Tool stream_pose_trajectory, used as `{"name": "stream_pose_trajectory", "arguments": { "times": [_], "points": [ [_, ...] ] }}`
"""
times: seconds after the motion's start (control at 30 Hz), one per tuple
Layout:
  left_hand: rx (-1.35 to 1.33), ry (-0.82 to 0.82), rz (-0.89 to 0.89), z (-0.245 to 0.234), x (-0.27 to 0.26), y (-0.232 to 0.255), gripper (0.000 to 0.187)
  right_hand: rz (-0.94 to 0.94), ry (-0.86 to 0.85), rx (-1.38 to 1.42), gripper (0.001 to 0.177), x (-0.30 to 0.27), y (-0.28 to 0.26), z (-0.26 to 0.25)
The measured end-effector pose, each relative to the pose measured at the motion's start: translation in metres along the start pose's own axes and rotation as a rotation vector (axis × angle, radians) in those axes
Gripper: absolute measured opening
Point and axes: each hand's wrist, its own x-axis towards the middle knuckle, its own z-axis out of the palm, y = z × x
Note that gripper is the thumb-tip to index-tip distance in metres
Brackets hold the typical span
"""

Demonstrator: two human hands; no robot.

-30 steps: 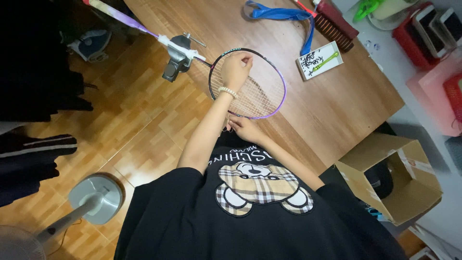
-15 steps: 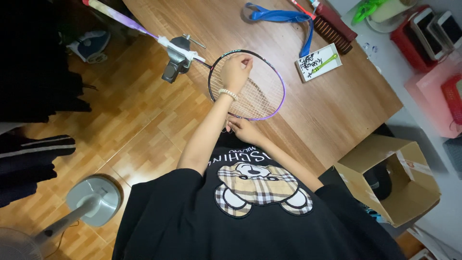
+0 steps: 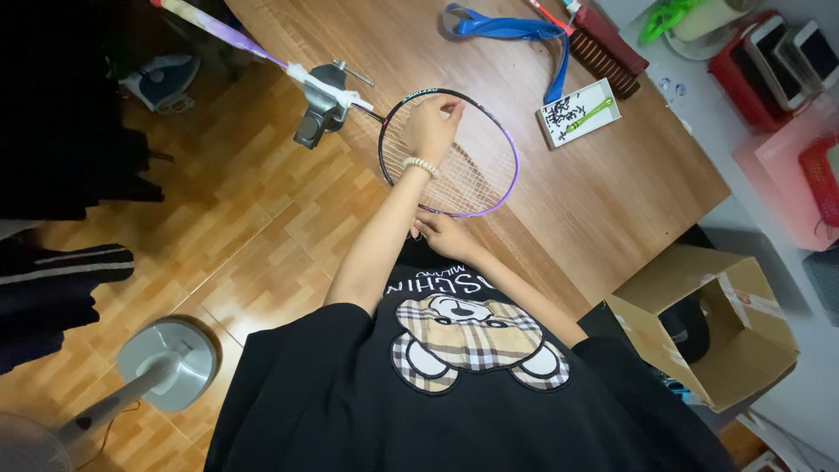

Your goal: Manually threading and tensioning strings on a badminton racket.

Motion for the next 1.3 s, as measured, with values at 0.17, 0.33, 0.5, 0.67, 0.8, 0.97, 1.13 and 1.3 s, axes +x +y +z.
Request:
{"name": "stream_pose_trajectory", "arguments": {
  "times": [0.17,0.33,0.5,0.67,0.8,0.97,1.13,1.3],
  "points": [
    [-0.005,0.006,-0.057,-0.006,-0.001,0.013,0.028,0.029,0.007,-0.022,0.018,0.000,-0.003,-0.001],
    [0.094,-0.021,-0.011,0.002,0.004,0.016,0.031,0.067,0.001,-0.045,0.019,-0.003,-0.009,-0.003],
    [0.062,-0.100,-0.178,-0.004,0.005,0.032,0.016,0.145,0.040,-0.053,0.019,-0.001,0.011,0.004],
    [-0.006,-0.097,-0.220,0.003,0.009,0.026,0.016,0.052,0.068,-0.444,0.027,-0.023,-0.022,-0.004],
    [-0.110,0.025,-0.178,0.036,0.010,-0.007,0.015,0.104,0.052,-0.776,0.030,-0.039,-0.114,-0.038],
    [-0.076,0.091,-0.131,0.034,0.002,0.005,0.008,0.070,0.494,-0.937,0.042,-0.006,-0.127,-0.107],
    [-0.223,0.015,-0.070,0.018,0.006,0.000,0.009,-0.388,0.682,-0.770,0.046,0.051,-0.095,-0.152],
    [-0.654,-0.029,-0.181,0.056,0.035,-0.084,0.007,-0.307,0.465,-0.317,0.011,0.088,-0.058,-0.160]
  ]
}}
